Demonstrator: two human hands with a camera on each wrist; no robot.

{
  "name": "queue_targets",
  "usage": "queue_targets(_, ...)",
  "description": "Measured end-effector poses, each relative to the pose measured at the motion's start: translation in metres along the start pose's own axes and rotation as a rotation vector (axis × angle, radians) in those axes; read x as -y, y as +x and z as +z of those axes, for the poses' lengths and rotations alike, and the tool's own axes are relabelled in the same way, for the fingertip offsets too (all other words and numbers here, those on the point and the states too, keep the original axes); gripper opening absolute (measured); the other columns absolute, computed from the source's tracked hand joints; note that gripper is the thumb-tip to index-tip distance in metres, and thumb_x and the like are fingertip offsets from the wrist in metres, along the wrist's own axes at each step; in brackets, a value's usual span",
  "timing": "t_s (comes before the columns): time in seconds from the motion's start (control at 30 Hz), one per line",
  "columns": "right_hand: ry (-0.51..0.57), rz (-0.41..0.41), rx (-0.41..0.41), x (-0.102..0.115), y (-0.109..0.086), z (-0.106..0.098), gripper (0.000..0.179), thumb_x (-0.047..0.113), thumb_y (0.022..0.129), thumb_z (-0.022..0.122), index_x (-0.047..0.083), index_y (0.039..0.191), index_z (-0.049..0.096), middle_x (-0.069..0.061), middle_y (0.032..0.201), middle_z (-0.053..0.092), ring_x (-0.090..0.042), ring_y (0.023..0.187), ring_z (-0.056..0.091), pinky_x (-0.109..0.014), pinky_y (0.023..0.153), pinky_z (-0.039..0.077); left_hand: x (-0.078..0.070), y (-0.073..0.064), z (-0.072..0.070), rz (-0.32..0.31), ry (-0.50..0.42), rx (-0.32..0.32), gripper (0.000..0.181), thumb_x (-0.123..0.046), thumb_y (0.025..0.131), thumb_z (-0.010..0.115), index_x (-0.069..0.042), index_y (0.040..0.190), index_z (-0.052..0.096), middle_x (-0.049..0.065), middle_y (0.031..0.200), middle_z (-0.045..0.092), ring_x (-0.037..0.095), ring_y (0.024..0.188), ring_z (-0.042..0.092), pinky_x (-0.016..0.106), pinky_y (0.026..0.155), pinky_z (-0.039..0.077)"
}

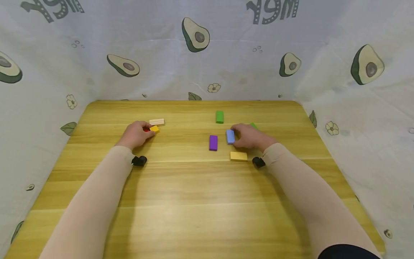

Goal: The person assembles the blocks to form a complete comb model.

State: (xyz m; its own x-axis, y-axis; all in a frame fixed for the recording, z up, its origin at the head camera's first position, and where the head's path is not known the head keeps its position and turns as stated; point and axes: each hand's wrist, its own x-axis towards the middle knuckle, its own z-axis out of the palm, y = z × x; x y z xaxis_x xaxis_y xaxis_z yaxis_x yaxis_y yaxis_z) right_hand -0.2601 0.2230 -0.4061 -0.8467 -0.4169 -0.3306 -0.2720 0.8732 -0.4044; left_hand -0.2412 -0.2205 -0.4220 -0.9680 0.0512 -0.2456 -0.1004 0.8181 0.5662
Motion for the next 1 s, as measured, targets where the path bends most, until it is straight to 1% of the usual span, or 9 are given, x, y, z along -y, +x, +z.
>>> queue_targets(0.1, 0.050, 0.033, -0.031, 0.002, 0.008, -0.006, 0.071, 0.020, 0.094, 0.072, -0.002, 0.155, 0.042, -0.025, 0.159, 0.047, -0.038, 0.135, 0.051, -0.055, 0.117, 0.043, 0.001, 0.001, -0.001, 0.002, -0.021, 0.002, 0.046, -0.031, 0.105, 0.066, -0.005, 0.143, 0.061, 0.022, 0.154, 0.052, 0.040, 0.134, 0.048, 0.056, 0.121, 0.037)
queue_targets(0.17, 0.055, 0.044, -0.057, 0.007, 0.016, -0.010, 0.071, 0.021, 0.094, 0.072, 0.000, 0.155, 0.043, -0.023, 0.159, 0.047, -0.036, 0.131, 0.052, -0.055, 0.116, 0.044, 0.003, 0.001, -0.002, 0.003, -0.034, 0.003, 0.046, -0.031, 0.105, 0.066, -0.005, 0.143, 0.061, 0.022, 0.153, 0.052, 0.039, 0.134, 0.048, 0.055, 0.121, 0.037)
queue_targets(0.23, 0.060, 0.043, -0.074, 0.015, 0.025, -0.014, 0.070, 0.021, 0.094, 0.071, 0.001, 0.155, 0.043, -0.021, 0.158, 0.049, -0.035, 0.128, 0.052, -0.054, 0.114, 0.044, 0.006, 0.002, -0.002, 0.000, -0.050, 0.003, 0.045, -0.030, 0.105, 0.066, -0.006, 0.142, 0.061, 0.021, 0.152, 0.053, 0.038, 0.131, 0.049, 0.054, 0.120, 0.038)
queue_targets(0.37, 0.096, 0.015, -0.097, 0.034, 0.049, -0.018, 0.070, 0.018, 0.093, 0.071, 0.001, 0.154, 0.043, -0.019, 0.155, 0.053, -0.033, 0.126, 0.053, -0.051, 0.114, 0.044, 0.012, 0.002, 0.000, -0.004, -0.080, 0.016, 0.043, -0.030, 0.105, 0.066, -0.006, 0.141, 0.062, 0.021, 0.151, 0.052, 0.037, 0.129, 0.048, 0.054, 0.119, 0.039)
queue_targets(0.43, 0.111, -0.003, -0.101, 0.044, 0.062, -0.018, 0.070, 0.017, 0.092, 0.070, 0.000, 0.154, 0.043, -0.019, 0.153, 0.054, -0.032, 0.123, 0.054, -0.048, 0.111, 0.046, 0.014, 0.002, 0.002, -0.004, -0.098, 0.020, 0.042, -0.030, 0.105, 0.067, -0.007, 0.140, 0.063, 0.021, 0.153, 0.050, 0.038, 0.130, 0.048, 0.054, 0.119, 0.039)
queue_targets(0.53, 0.114, -0.018, -0.105, 0.058, 0.082, -0.017, 0.072, 0.017, 0.091, 0.072, 0.001, 0.155, 0.042, -0.017, 0.153, 0.055, -0.031, 0.129, 0.054, -0.047, 0.115, 0.045, 0.016, 0.003, 0.005, -0.002, -0.115, 0.011, 0.042, -0.030, 0.104, 0.067, -0.007, 0.138, 0.064, 0.020, 0.151, 0.051, 0.037, 0.128, 0.048, 0.053, 0.117, 0.040)
queue_targets(0.7, 0.102, -0.027, -0.083, 0.075, 0.114, -0.014, 0.074, 0.019, 0.093, 0.073, 0.001, 0.157, 0.040, -0.015, 0.154, 0.053, -0.030, 0.135, 0.053, -0.045, 0.118, 0.043, 0.016, 0.003, 0.009, -0.006, -0.132, -0.008, 0.040, -0.031, 0.103, 0.068, -0.008, 0.136, 0.066, 0.019, 0.148, 0.055, 0.037, 0.125, 0.048, 0.052, 0.114, 0.041)
queue_targets(0.83, 0.114, -0.002, -0.070, 0.084, 0.131, -0.014, 0.073, 0.016, 0.093, 0.072, 0.002, 0.157, 0.040, -0.015, 0.155, 0.052, -0.029, 0.129, 0.054, -0.045, 0.115, 0.045, 0.017, 0.001, 0.010, -0.006, -0.145, -0.016, 0.039, -0.030, 0.103, 0.068, -0.008, 0.136, 0.066, 0.019, 0.149, 0.054, 0.037, 0.129, 0.047, 0.053, 0.116, 0.040)
queue_targets(1.0, 0.095, 0.034, -0.087, 0.086, 0.145, -0.016, 0.071, 0.013, 0.092, 0.072, 0.002, 0.156, 0.042, -0.015, 0.149, 0.056, -0.029, 0.122, 0.055, -0.044, 0.115, 0.046, 0.016, 0.000, 0.009, 0.001, -0.146, -0.021, 0.040, -0.030, 0.103, 0.068, -0.008, 0.136, 0.066, 0.019, 0.150, 0.055, 0.037, 0.128, 0.049, 0.052, 0.115, 0.041)
